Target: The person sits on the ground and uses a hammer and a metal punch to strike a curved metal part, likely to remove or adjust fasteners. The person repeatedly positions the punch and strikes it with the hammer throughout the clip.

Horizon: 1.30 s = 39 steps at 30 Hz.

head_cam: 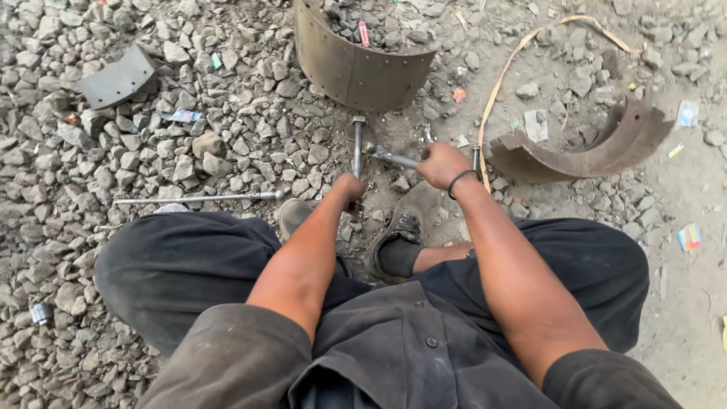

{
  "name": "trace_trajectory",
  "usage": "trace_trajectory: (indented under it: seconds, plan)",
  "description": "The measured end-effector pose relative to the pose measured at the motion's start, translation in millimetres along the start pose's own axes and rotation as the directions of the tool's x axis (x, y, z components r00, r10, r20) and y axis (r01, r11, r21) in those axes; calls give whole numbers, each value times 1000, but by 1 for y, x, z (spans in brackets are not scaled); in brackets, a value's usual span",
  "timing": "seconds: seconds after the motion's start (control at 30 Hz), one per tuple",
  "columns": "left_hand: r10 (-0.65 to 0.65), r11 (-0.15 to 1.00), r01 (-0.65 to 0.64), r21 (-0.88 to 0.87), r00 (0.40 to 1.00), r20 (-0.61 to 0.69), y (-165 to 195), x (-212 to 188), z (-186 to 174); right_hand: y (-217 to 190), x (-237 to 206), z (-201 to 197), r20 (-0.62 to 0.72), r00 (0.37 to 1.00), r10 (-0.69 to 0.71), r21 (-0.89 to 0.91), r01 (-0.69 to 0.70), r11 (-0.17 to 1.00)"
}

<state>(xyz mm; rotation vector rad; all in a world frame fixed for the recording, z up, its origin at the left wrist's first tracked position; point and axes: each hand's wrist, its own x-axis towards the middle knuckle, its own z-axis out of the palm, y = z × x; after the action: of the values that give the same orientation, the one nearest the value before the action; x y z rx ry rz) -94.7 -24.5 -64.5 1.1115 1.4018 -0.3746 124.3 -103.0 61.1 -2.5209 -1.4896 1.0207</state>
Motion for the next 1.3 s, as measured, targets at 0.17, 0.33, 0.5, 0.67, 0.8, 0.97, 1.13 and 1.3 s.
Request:
trace_trajectory:
  seconds: [0.17, 0.33, 0.5, 0.67, 0.8, 0.97, 1.13, 1.3]
  plan:
    - [5, 997, 0, 71, 998, -63, 11, 1, -10, -14, -4, -7, -54, 998, -26, 5, 26, 1000]
    - [170, 972, -233, -12, 744, -646, 95, 3, -84, -16, -1, -18, -30, 1000, 5, -5, -5, 1000]
    - [78, 940, -243, -240, 836, -543, 178, -3, -131, -25, -2, -22, -51, 998, 21, -27, -22, 999]
    - [54, 979, -162, -120, 783, -620, 216, 18, -152, -24, -7, -25, -56, 997, 49, 20, -48, 999]
    - [7, 970, -157, -188, 785, -620, 230, 34, -157, -16, -2, -30, -2, 997, 81, 35, -81, 996]
    - [32, 983, -123, -134, 843, -537, 235, 22, -178, -16, 1, -33, -28, 997, 65, 54, -63, 997]
    - [156, 986, -166, 24, 857, -492, 241, 2, -214, -19, -5, -37, -22, 997, 79, 78, -77, 994]
    - [347, 933, -240, 269, 804, -484, 232, 2, -230, -23, -2, -41, 18, 994, 105, 116, -107, 988]
